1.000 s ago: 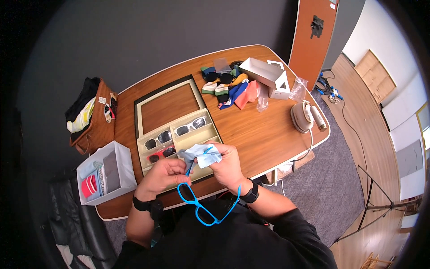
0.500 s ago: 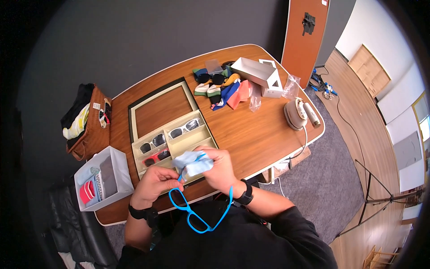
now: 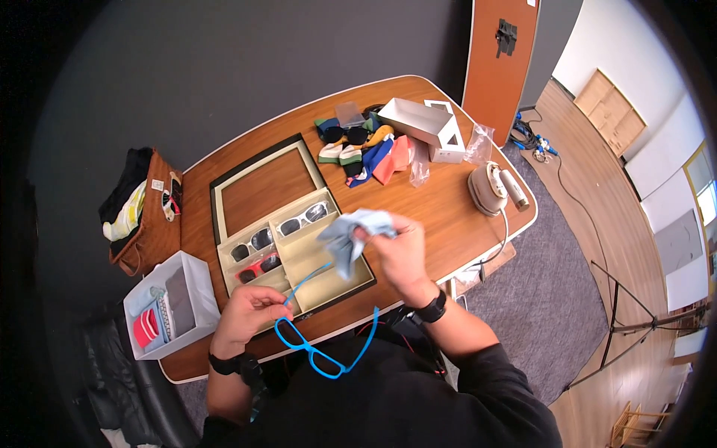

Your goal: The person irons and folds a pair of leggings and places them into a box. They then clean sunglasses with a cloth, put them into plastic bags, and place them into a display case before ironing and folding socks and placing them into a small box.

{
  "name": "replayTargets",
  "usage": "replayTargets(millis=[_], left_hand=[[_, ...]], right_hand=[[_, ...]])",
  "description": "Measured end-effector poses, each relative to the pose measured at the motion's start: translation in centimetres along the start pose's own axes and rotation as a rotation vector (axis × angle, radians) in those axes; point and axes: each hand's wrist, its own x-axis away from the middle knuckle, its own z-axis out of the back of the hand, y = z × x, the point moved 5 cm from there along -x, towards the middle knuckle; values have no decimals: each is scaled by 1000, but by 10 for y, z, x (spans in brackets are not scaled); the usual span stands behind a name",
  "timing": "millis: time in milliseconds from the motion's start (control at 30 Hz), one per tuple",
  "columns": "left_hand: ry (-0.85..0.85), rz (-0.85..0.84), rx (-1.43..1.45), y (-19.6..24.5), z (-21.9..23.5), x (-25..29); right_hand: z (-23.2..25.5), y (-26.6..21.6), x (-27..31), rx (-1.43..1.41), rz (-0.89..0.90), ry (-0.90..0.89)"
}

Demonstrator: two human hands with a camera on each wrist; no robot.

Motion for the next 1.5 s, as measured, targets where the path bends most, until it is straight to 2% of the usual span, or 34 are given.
replayTargets(millis=[33, 100, 133, 200, 233, 300, 333, 367, 433, 467, 533, 600, 667, 733, 867, 1033, 1100, 1133, 1200, 1233, 1367, 1433, 1500], left_hand=[[-1, 0, 1, -3, 2, 2], [139, -95, 56, -6, 12, 6], [136, -95, 56, -11, 15, 6], [257, -243, 69, -15, 25, 7], [254, -245, 68, -18, 24, 6], [367, -359, 84, -16, 27, 6], [365, -361, 84, -14, 25, 5], [405, -393, 101, -11, 23, 5], [445, -422, 119, -7, 19, 5], [473, -451, 126, -6, 17, 5], [499, -479, 134, -7, 16, 5], [550, -456, 61, -13, 18, 2], [530, -456, 55, -14, 16, 0], [512, -456, 51, -16, 12, 0], [473, -457, 41, -21, 6, 2], [482, -429, 43, -26, 6, 5], [377, -514, -129, -23, 1, 2], [376, -513, -128, -22, 0, 2], [309, -587, -264, -12, -8, 0], [307, -588, -264, -8, -8, -1], [185, -589, -405, 2, -15, -5], [149, -581, -451, 1, -17, -6], [89, -550, -473, -2, -20, -6]], right_hand=[[5, 2, -2, 69, 59, -8], [39, -17, -25, 313, 153, 146], [51, -20, -33, 389, 215, 136], [84, -9, -52, 622, 199, 128], [93, -12, -56, 622, 202, 131], [100, -7, -62, 1083, 100, -24], [99, -7, -58, 1084, 102, -22], [91, -12, -46, 1492, 330, 4], [76, -18, -32, 1917, 630, 29], [66, -27, -28, 1919, 626, 28], [41, -46, -19, 1404, 506, -96], [18, -54, -8, 957, 238, -146], [5, -43, -2, 662, 235, -267], [-8, -38, 5, 572, 190, -315], [-19, -31, 12, 557, 150, -385], [-19, -23, 14, 484, -6, -439], [-26, -24, 17, 497, 21, -554], [-28, -24, 19, 498, 21, -553], [-37, -27, 24, 644, 145, -655], [-38, -29, 25, 689, 91, -684], [-39, -29, 32, 783, 128, -711], [-43, -32, 37, 888, 271, -760], [-45, -32, 40, 913, 315, -756]])
